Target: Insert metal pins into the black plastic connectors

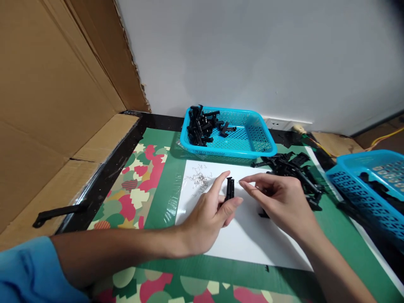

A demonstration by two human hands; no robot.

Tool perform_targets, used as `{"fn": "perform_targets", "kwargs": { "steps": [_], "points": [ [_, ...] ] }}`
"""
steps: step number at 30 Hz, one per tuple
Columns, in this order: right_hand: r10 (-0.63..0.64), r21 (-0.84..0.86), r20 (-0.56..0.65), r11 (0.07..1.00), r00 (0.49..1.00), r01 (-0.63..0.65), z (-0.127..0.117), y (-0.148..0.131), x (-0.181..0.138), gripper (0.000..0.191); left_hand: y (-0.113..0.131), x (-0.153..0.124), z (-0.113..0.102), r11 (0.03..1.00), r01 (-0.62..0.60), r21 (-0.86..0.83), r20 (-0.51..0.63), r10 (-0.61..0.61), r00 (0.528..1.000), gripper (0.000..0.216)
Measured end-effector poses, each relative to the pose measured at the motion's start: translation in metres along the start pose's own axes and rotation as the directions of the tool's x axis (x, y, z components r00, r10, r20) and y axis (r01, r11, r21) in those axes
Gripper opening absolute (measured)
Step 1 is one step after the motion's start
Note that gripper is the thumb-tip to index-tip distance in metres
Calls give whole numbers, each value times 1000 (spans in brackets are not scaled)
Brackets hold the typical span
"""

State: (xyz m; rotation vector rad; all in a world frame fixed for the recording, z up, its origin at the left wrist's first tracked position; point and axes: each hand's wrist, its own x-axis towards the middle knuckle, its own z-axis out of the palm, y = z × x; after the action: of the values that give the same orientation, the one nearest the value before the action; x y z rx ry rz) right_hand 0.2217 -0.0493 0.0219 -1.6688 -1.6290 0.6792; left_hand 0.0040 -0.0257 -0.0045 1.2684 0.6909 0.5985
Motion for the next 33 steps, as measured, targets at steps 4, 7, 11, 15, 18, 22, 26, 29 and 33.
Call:
{"fn": "perform_targets", "kwargs": {
  "steps": [4, 7, 11, 15, 18, 22, 26, 29, 33],
  "points": [
    [-2, -43, -24, 999, 1000, 1, 1, 2, 1, 33, 1, 2, -3, 992, 36, 119, 31, -39, 999, 85],
    [3, -99, 32, 995, 999, 0, -1, 3, 3, 35, 2, 3, -5, 982, 55, 183, 48, -65, 997, 77],
    [55, -185, 126, 982, 990, -31, -4, 2, 5, 39, 3, 3, -5, 972, 61, 227, 70, -79, 994, 59],
    [62, -245, 147, 969, 987, -24, -2, 0, 7, 40, 3, 2, -5, 962, 61, 266, 97, -90, 991, 43],
    [59, -278, 150, 960, 987, -15, 2, -2, 7, 37, 4, 2, -5, 961, 51, 272, 89, -78, 993, 38],
    [102, -326, 143, 944, 984, -50, 3, -5, 7, 34, 5, 1, -5, 973, 60, 225, 89, -82, 993, 39],
    [135, -292, 168, 953, 976, -82, 0, -7, 7, 34, 4, 1, -4, 972, 69, 223, 86, -90, 992, 37],
    [136, -317, 180, 946, 974, -74, 1, -8, 7, 32, 3, 1, -4, 973, 63, 224, 84, -83, 993, 37],
    [108, -336, 172, 941, 979, -45, 4, -7, 6, 28, 4, 2, -5, 972, 61, 229, 92, -84, 992, 35]
  ]
}}
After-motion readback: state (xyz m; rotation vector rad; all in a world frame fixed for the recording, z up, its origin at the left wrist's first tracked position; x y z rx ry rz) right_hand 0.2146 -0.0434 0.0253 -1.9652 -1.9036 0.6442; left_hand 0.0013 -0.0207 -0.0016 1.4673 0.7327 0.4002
